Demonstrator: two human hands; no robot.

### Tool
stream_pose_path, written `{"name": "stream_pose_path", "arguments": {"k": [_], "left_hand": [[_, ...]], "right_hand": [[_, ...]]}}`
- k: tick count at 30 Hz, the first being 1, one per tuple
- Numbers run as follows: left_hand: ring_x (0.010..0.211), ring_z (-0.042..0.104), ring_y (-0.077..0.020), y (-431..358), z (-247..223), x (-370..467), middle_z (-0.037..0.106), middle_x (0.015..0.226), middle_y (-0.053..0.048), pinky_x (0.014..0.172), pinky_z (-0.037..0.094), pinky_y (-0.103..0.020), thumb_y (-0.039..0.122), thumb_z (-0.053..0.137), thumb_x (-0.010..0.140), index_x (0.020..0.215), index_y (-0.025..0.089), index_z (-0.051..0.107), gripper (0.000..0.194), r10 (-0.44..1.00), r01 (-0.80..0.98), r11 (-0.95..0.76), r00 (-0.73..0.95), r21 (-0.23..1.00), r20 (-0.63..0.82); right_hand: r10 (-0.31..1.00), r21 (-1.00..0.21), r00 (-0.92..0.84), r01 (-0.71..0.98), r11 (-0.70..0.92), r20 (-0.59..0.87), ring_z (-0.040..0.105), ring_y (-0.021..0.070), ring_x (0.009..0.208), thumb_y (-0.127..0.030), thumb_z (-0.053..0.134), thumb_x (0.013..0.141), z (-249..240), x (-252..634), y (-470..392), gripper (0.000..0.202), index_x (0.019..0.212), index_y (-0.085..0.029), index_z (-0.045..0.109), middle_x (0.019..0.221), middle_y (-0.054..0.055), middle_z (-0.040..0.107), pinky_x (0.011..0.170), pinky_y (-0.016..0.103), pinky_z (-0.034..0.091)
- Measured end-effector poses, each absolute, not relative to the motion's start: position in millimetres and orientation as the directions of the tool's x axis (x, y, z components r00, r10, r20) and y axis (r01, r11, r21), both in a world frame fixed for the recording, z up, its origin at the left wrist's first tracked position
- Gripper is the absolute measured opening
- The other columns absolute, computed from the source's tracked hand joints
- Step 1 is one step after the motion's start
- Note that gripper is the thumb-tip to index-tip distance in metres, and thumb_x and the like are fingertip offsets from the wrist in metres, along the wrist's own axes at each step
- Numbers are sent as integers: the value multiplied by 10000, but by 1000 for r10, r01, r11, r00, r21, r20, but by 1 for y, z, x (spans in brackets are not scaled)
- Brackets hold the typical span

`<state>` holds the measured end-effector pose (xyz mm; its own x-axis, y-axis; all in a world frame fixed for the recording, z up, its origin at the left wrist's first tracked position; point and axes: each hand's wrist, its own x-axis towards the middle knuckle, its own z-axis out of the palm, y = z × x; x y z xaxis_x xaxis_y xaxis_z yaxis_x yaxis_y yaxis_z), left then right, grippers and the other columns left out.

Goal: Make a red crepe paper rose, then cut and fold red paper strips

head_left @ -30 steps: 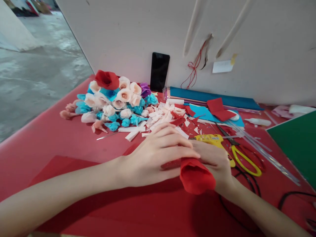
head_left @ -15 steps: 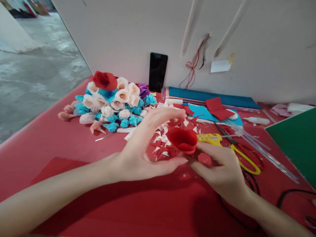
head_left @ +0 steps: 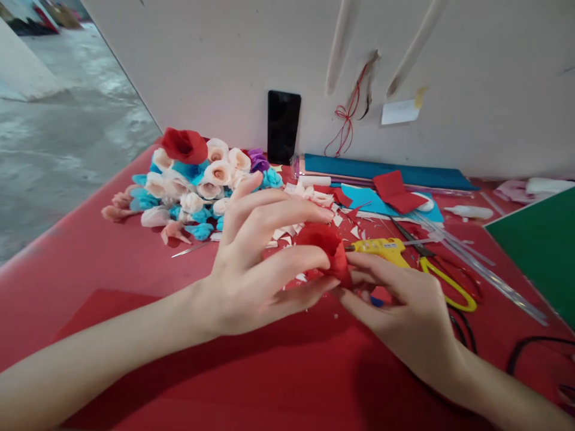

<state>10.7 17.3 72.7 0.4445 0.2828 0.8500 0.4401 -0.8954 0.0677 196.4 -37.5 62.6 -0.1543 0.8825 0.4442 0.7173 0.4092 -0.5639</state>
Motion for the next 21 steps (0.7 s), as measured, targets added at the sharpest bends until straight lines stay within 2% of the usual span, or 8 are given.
{"name": "stream_pose_path", "arguments": {"k": [7, 11, 16, 18, 21], "left_hand": [[1007, 519, -194, 16, 72, 12, 595, 1010, -44, 1040, 348, -489, 232, 732, 721, 745, 186, 576, 164, 304, 413, -905, 453, 105, 838], [950, 525, -181, 16, 74, 11, 600, 975, -59, 955, 386, -451, 222, 727, 733, 805, 176, 586, 166, 358, 360, -911, 442, 203, 822], [792, 531, -155, 25, 72, 8, 598, 768, -28, 838, 415, -396, 225, 677, 790, 743, 154, 560, 145, 389, 328, -908, 426, 262, 816], [746, 525, -140, 31, 68, 7, 593, 709, 5, 814, 420, -371, 210, 644, 815, 742, 163, 547, 130, 445, 341, -888, 464, 309, 766], [702, 501, -119, 38, 59, 8, 572, 685, 16, 743, 422, -297, 205, 523, 892, 752, 162, 529, 146, 536, 392, -844, 577, 366, 616]], "right_hand": [[880, -524, -178, 744, 414, 441, 532, 75, 415, -177, 571, 727, 63, 196, -38, 171, 887, -154, 627, 563, -34, 628, 418, 159, 444], [876, -532, -169, 736, 418, 452, 508, 63, 403, -177, 576, 742, 62, 199, -36, 172, 903, -151, 630, 575, -36, 627, 412, 152, 437], [883, -540, -55, 772, 334, 467, 480, 84, 401, -321, 637, 759, 60, 206, -24, 203, 887, -164, 645, 559, -20, 599, 412, 203, 440], [887, -528, -38, 792, 308, 461, 489, 89, 408, -338, 642, 760, 60, 210, -20, 219, 893, -165, 648, 573, -15, 608, 433, 216, 450], [881, -500, -42, 810, 306, 471, 495, 89, 408, -332, 642, 762, 61, 214, -15, 218, 895, -159, 646, 565, -17, 613, 440, 218, 450]]}}
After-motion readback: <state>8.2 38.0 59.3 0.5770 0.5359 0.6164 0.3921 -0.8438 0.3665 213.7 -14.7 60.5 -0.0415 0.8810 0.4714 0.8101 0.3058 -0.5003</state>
